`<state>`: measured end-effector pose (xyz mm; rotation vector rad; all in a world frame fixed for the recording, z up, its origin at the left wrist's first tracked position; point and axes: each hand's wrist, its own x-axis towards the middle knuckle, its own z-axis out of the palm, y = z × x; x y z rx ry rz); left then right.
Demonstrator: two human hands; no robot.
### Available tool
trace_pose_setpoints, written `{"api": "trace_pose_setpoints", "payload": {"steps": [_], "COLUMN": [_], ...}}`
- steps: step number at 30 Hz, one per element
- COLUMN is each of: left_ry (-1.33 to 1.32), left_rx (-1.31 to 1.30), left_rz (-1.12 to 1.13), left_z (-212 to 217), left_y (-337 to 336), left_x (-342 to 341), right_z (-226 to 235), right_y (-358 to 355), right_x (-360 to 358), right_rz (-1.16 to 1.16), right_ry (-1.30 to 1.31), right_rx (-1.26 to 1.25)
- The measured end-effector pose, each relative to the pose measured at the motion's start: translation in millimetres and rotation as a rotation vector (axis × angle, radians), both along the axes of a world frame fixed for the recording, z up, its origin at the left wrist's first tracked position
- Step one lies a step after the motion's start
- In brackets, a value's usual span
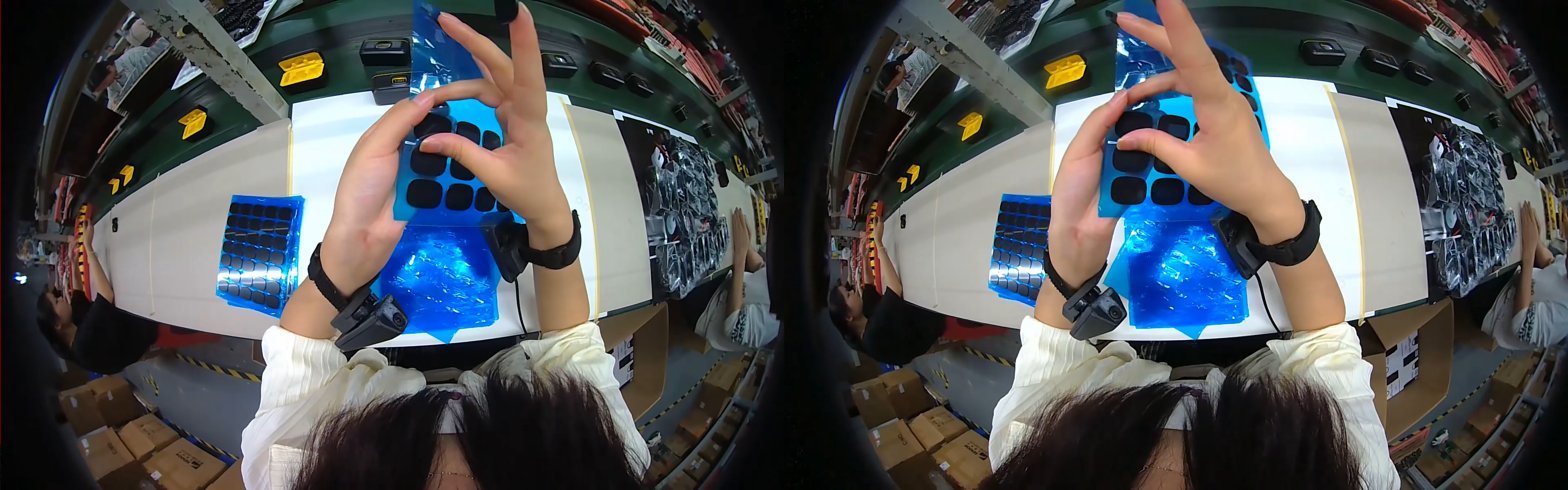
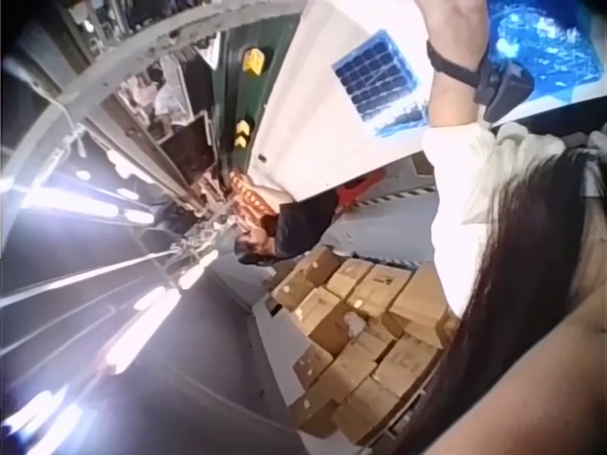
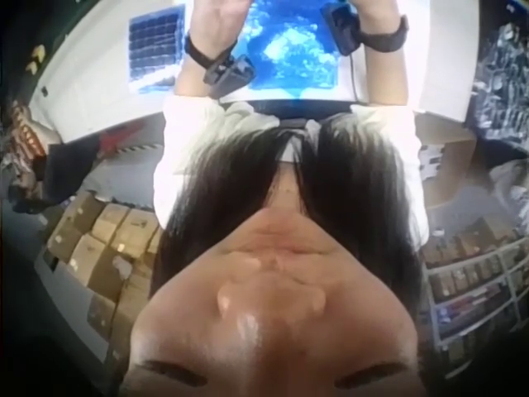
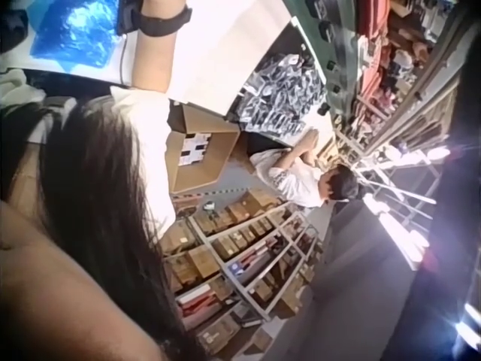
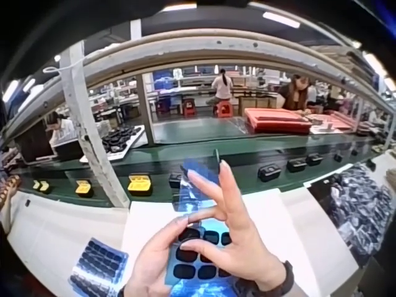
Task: The person peels a black pad from a blue sheet, presses it onto the bottom of a black electronic device, and places the device into a yellow case.
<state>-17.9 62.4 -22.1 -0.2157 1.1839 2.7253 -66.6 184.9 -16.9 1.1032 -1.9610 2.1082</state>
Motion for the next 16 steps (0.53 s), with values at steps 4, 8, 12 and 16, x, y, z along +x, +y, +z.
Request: {"api": "trace_pose_setpoints", "payload": {"steps": [4, 8, 12, 16], "left_ry": [0.019, -0.02, 0.026, 0.039], "left_rx": [0.014, 0.117, 0.164, 0.188], "left_rz": [-0.038, -0.06, -0.104, -0.108], "left_z": [0, -4, -9, -15], "left_y": [0, -6, -10, -12], "left_x": [-1, -5, -6, -6], "right_z": [-20, -22, -23, -27], "right_y": [-12, -18, -21, -26], "right_x": [-50, -46, -51, -54], "right_rz": [0.061, -0.062, 0.087, 0.25], "right_ry": [1.1, 1.139, 1.113, 1.124], "right_rx": [-0.301, -0.24, -0.354, -0.47]}}
